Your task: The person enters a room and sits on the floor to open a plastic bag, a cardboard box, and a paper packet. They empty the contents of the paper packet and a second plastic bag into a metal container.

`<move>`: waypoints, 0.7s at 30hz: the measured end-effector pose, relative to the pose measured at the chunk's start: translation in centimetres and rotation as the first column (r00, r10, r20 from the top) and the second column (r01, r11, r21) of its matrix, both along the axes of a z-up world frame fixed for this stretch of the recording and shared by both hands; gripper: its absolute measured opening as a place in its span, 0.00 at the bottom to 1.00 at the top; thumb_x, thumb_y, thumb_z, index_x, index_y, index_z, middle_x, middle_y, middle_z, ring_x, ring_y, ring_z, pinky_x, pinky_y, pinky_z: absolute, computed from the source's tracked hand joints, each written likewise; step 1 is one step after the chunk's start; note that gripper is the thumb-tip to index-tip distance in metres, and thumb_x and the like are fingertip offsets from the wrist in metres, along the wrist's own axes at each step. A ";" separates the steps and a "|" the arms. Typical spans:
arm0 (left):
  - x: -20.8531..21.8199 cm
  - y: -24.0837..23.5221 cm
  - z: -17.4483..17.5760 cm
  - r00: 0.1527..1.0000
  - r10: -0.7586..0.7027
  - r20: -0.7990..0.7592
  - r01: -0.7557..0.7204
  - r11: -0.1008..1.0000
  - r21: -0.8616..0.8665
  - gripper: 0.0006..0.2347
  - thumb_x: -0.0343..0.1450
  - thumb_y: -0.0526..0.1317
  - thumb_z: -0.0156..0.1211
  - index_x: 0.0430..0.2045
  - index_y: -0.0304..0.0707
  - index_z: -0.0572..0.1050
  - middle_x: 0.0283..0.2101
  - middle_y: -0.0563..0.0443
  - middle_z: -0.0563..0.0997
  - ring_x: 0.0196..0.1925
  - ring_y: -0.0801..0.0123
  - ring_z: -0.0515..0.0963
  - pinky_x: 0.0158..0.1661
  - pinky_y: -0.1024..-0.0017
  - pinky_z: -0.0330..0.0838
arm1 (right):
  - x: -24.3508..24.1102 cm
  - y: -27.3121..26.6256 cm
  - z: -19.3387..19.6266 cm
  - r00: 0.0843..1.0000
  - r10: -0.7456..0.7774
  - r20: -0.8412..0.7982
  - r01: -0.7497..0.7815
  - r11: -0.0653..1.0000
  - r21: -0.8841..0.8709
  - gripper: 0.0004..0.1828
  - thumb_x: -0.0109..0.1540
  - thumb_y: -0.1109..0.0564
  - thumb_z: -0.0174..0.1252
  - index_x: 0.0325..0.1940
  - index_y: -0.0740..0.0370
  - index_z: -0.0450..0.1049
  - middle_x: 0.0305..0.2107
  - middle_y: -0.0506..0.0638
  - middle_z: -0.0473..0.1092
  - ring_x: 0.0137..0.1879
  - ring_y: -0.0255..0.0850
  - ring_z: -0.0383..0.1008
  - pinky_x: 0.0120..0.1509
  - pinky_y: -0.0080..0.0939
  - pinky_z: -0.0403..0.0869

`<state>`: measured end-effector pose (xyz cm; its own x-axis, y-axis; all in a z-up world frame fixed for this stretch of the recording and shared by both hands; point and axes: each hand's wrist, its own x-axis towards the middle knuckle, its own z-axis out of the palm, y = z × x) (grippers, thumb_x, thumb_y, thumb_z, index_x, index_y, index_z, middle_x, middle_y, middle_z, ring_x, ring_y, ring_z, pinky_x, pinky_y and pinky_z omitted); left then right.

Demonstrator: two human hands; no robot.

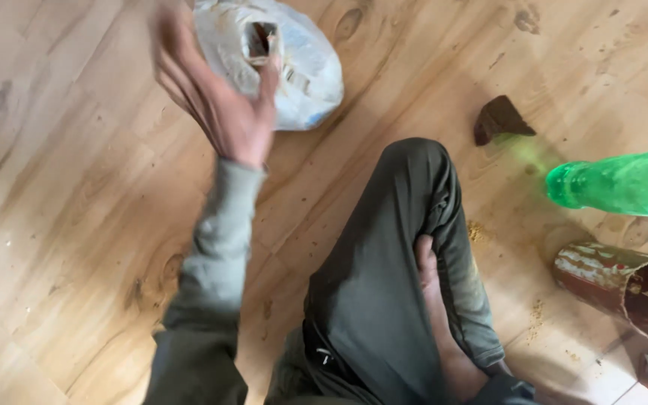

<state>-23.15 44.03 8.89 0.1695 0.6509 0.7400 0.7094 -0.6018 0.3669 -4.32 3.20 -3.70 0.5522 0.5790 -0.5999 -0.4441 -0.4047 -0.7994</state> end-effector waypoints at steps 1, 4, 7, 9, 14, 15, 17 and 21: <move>-1.4 2.6 -0.7 0.990 0.101 -0.094 -0.093 0.991 0.093 0.39 0.66 0.56 0.71 0.66 0.30 0.59 0.68 0.31 0.62 0.71 0.39 0.61 0.68 0.40 0.48 | -3.2 2.8 1.3 0.999 0.003 -0.050 -0.003 1.000 0.007 0.36 0.68 0.38 0.50 0.68 0.69 0.69 0.53 0.60 0.74 0.55 0.49 0.73 0.57 0.52 0.72; -4.3 6.4 -2.9 0.976 -0.022 -0.218 0.033 0.998 0.047 0.29 0.68 0.49 0.72 0.59 0.35 0.67 0.60 0.33 0.68 0.63 0.42 0.68 0.65 0.47 0.59 | -6.3 6.0 5.7 0.984 0.028 -0.176 -0.021 0.999 0.045 0.39 0.70 0.33 0.45 0.66 0.70 0.72 0.51 0.60 0.75 0.54 0.49 0.72 0.61 0.51 0.68; -5.0 2.1 -1.0 0.915 -0.377 -0.142 0.361 0.924 -0.123 0.14 0.71 0.31 0.65 0.50 0.42 0.77 0.47 0.43 0.79 0.51 0.50 0.77 0.57 0.54 0.69 | -4.9 7.2 13.0 0.922 0.040 0.384 -0.069 0.996 0.062 0.29 0.68 0.42 0.52 0.60 0.70 0.75 0.48 0.61 0.76 0.53 0.51 0.73 0.62 0.52 0.70; -5.5 -2.0 0.7 0.868 -0.493 -0.056 0.482 0.865 -0.138 0.14 0.71 0.25 0.59 0.48 0.43 0.80 0.41 0.45 0.81 0.46 0.53 0.79 0.52 0.58 0.73 | -5.6 9.3 17.3 0.545 0.011 0.838 -0.096 0.994 0.050 0.19 0.66 0.53 0.60 0.55 0.69 0.78 0.45 0.62 0.76 0.53 0.53 0.75 0.62 0.52 0.73; -7.3 -9.0 2.4 0.800 -0.593 0.096 0.598 0.800 -0.049 0.10 0.72 0.30 0.63 0.46 0.39 0.80 0.37 0.51 0.81 0.39 0.62 0.78 0.46 0.62 0.70 | -8.2 18.9 20.0 0.217 -0.020 0.976 -0.607 0.780 0.151 0.12 0.65 0.71 0.60 0.51 0.65 0.79 0.49 0.56 0.76 0.57 0.51 0.79 0.61 0.46 0.78; -8.0 -9.6 3.0 0.803 -0.587 0.103 0.594 0.803 -0.051 0.10 0.72 0.30 0.63 0.46 0.39 0.80 0.37 0.51 0.81 0.39 0.62 0.78 0.46 0.62 0.70 | -8.5 20.5 19.4 0.213 -0.013 0.977 -0.613 0.777 0.144 0.12 0.65 0.71 0.60 0.51 0.65 0.79 0.49 0.56 0.76 0.57 0.51 0.79 0.61 0.46 0.78; -8.9 -11.0 4.0 0.781 -0.611 0.129 0.622 0.779 -0.079 0.09 0.72 0.31 0.64 0.45 0.38 0.80 0.35 0.54 0.79 0.38 0.62 0.78 0.46 0.62 0.70 | -8.6 23.6 18.0 0.204 0.042 0.978 -0.724 0.679 0.122 0.18 0.59 0.73 0.55 0.51 0.67 0.78 0.48 0.59 0.76 0.53 0.54 0.78 0.56 0.49 0.78; -10.2 -12.4 3.3 0.759 -0.615 0.213 0.640 0.766 -0.071 0.07 0.73 0.33 0.63 0.43 0.42 0.80 0.35 0.56 0.80 0.37 0.65 0.78 0.45 0.65 0.70 | -8.3 29.6 12.2 0.091 0.248 0.965 -0.728 0.678 -0.106 0.09 0.62 0.66 0.56 0.45 0.65 0.78 0.45 0.60 0.77 0.52 0.56 0.77 0.55 0.53 0.77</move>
